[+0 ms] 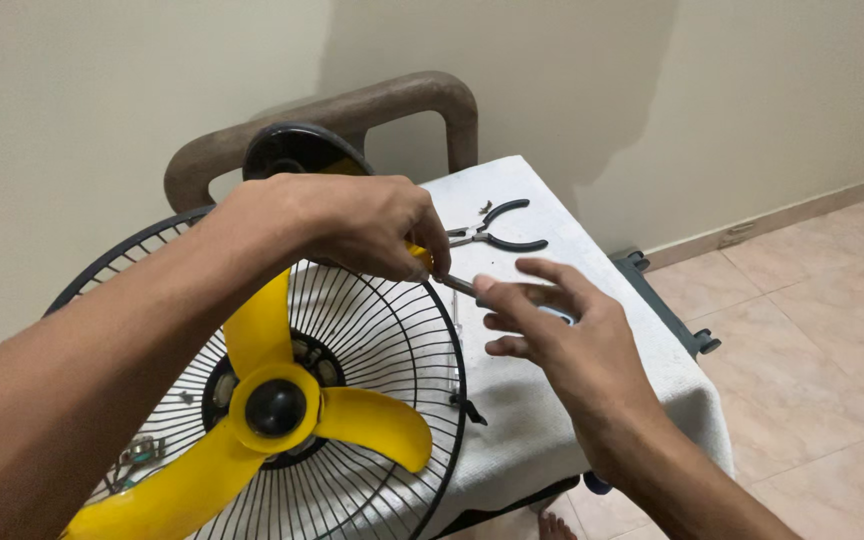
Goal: The person disassembles a yellow electric fan by removing the front grill, detaching the fan blades, and unscrewing the motor housing. They use a screwdriver and pliers to remove screws and components, placing them on a nearby table.
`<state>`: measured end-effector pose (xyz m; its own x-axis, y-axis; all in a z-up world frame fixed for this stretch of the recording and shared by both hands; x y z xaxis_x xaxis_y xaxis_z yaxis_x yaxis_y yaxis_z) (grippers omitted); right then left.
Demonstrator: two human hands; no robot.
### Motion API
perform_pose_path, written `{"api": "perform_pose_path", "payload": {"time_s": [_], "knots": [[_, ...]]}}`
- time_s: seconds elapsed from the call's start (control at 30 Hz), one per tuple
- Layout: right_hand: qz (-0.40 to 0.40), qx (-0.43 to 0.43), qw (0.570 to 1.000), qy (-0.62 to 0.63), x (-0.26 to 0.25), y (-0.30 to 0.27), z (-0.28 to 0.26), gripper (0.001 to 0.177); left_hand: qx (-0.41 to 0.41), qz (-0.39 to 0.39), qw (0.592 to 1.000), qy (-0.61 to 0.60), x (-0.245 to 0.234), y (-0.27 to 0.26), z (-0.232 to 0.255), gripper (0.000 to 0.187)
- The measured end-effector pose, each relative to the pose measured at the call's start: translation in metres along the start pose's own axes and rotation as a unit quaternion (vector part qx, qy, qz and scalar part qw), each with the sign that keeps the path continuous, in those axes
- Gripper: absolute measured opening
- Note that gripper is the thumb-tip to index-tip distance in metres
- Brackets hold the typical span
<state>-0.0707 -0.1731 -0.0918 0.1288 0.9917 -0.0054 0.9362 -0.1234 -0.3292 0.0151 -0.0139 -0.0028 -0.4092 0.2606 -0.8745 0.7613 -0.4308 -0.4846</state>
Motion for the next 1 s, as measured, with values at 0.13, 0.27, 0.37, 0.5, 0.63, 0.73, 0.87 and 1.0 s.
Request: {"api": "perform_pose_path", "payload": {"time_s": [0.13,0.27,0.37,0.5,0.63,0.73,0.87,1.0], "knots": [[-0.022,-0.005,0.999,0.045,-0.004,-0.001,-0.004,0.037,-0.005,-0.004,1.000,0.004,-0.003,-0.002,0.002,0.031],[0.031,0.009,0.998,0.059,-0.026,-0.004,0.001,0.033,0.012,0.015,0.999,-0.028,-0.004,0.005,0.006,0.028],[0.098,0.076,0.990,0.072,-0.045,-0.004,0.011,0.033,0.029,-0.007,0.998,-0.055,0.006,0.019,0.008,0.024],[0.110,0.043,0.989,0.090,-0.068,0.000,0.017,0.032,0.137,0.056,0.984,-0.102,0.018,0.047,0.014,0.021],[0.146,0.043,0.980,0.127,-0.086,0.003,0.024,0.030,0.082,0.141,0.975,-0.153,0.053,0.082,0.044,0.023],[0.166,0.050,0.977,0.127,-0.092,0.003,0.024,0.029,0.035,0.222,0.961,-0.162,0.086,0.094,0.072,0.021],[0.150,0.024,0.982,0.112,-0.092,0.003,0.016,0.030,0.003,0.291,0.938,-0.187,0.111,0.081,0.096,0.025],[0.067,0.024,0.989,0.127,-0.085,0.012,0.006,0.030,0.001,0.347,0.918,-0.195,0.105,0.057,0.101,0.031]]}}
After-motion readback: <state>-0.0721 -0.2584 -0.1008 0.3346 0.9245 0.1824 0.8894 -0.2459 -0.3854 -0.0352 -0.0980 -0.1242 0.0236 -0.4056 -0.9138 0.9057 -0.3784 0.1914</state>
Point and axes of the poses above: each hand's wrist, its own y-axis towards the middle knuckle, its own x-axis out of the palm, z = x × y, the point moved 2 cm from there along y, towards the middle knuckle, and after that the axes turned 3 degrees about y, right-handed, at the moved point
